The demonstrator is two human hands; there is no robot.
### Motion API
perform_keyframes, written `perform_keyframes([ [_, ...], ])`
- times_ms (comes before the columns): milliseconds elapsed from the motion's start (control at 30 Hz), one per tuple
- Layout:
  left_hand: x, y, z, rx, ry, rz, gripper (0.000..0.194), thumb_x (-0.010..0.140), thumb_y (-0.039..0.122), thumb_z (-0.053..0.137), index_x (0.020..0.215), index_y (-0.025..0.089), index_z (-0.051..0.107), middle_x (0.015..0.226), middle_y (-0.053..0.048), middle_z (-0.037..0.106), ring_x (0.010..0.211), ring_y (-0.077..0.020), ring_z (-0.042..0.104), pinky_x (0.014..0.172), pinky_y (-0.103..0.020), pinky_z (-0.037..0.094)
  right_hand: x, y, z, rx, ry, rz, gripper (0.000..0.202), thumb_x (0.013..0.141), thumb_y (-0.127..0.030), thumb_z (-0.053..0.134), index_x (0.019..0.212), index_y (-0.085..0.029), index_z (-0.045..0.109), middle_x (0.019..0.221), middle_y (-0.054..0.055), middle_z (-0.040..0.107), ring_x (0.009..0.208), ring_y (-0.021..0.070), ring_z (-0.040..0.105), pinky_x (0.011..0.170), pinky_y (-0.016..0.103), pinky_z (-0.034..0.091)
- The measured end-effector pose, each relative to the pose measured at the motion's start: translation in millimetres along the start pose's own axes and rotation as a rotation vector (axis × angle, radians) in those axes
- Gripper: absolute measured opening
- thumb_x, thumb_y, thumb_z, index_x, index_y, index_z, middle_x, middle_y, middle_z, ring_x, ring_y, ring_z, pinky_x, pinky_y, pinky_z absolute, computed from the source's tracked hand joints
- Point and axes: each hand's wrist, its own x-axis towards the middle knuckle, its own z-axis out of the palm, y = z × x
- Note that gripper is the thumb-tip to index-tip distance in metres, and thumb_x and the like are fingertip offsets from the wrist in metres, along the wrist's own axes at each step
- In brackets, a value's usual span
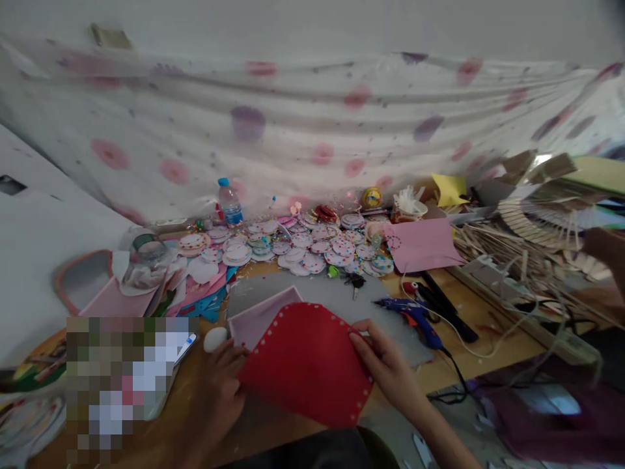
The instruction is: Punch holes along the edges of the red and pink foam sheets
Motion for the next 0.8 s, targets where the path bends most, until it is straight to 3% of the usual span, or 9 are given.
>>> perform_keyframes([
  [133,16,-18,0.3,0.021,-0.074,0.022,0.025,0.08,0.008,0.044,0.068,0.021,0.061,0.076,-0.002,0.07,0.088,-0.0215,0.063,0.092,-0.046,0.045,0,-3,-2,0.057,-0.013,-0.048,0.035,0.092,-0.048,0.038,0.095,-0.019,0.056,0.075,0.001,0.059,0.068,0.0146,0.054,0.059,0.023,0.043],
  [267,27,-53,10.5,0.073,-0.094,0.065,0.019,0.086,0.017,0.048,0.089,0.022,0.066,0.086,-0.003,0.072,0.089,-0.0223,0.064,0.091,-0.046,0.045,-5,5,-6,0.071,0.001,-0.036,0.035,0.093,-0.047,0.036,0.095,-0.019,0.057,0.079,0.002,0.061,0.076,0.016,0.057,0.065,0.024,0.046],
  [367,34,-79,20.1,0.098,-0.1,0.052,0.018,0.086,0.022,0.051,0.096,0.021,0.065,0.089,-0.005,0.071,0.088,-0.0233,0.064,0.092,-0.047,0.044,-9,19,-6,-0.083,-0.006,-0.041,0.033,0.095,-0.042,0.032,0.094,-0.02,0.057,0.078,0.001,0.062,0.071,0.0145,0.057,0.063,0.023,0.044],
  [467,41,-86,23.0,0.071,-0.119,0.056,0.02,0.087,0.025,0.05,0.1,0.02,0.063,0.094,-0.006,0.07,0.092,-0.0242,0.063,0.092,-0.047,0.044,-9,32,-8,-0.347,0.02,0.008,0.032,0.096,-0.035,0.029,0.101,-0.02,0.057,0.073,0.002,0.064,0.066,0.016,0.06,0.061,0.025,0.043],
  [533,44,-75,20.9,0.056,-0.094,0.054,0.025,0.088,0.025,0.047,0.109,0.02,0.059,0.103,-0.009,0.067,0.099,-0.026,0.061,0.092,-0.048,0.044,-5,38,-21,-0.515,0.063,0.027,0.031,0.095,-0.033,0.032,0.109,-0.02,0.056,0.075,0.004,0.067,0.067,0.0182,0.063,0.059,0.026,0.044],
  [600,42,-52,17.6,0.034,-0.036,0.019,0.032,0.089,0.023,0.044,0.12,0.017,0.052,0.114,-0.013,0.062,0.107,-0.0278,0.056,0.092,-0.049,0.044,1,44,-49,-0.655,0.171,-0.01,0.031,0.092,-0.032,0.039,0.116,-0.02,0.054,0.088,0.007,0.069,0.076,0.0195,0.065,0.063,0.027,0.046],
  [667,34,-19,14.9,-0.028,-0.033,-0.033,0.036,0.09,0.021,0.044,0.126,0.017,0.046,0.12,-0.014,0.057,0.114,-0.0269,0.052,0.094,-0.047,0.044,8,49,-91,-0.804,0.419,0.003,0.029,0.089,-0.028,0.041,0.109,-0.018,0.06,0.098,0.009,0.068,0.087,0.0197,0.064,0.072,0.028,0.047],
  [733,24,16,13.8,-0.105,-0.115,-0.011,0.04,0.09,0.019,0.042,0.131,0.02,0.041,0.128,-0.012,0.053,0.12,-0.024,0.048,0.094,-0.041,0.046,15,55,-140,-0.845,0.529,0.07,0.03,0.086,-0.024,0.043,0.105,-0.012,0.063,0.091,0.013,0.069,0.081,0.0222,0.065,0.068,0.031,0.045],
  [800,15,47,14.0,-0.148,-0.354,0.045,0.049,0.09,0.021,0.044,0.138,0.021,0.033,0.142,-0.011,0.041,0.128,-0.023,0.04,0.099,-0.038,0.044,23,61,-183,-0.866,0.534,0.106,0.029,0.083,-0.025,0.048,0.075,-0.007,0.069,0.064,0.013,0.067,0.064,0.0214,0.065,0.059,0.031,0.041],
])
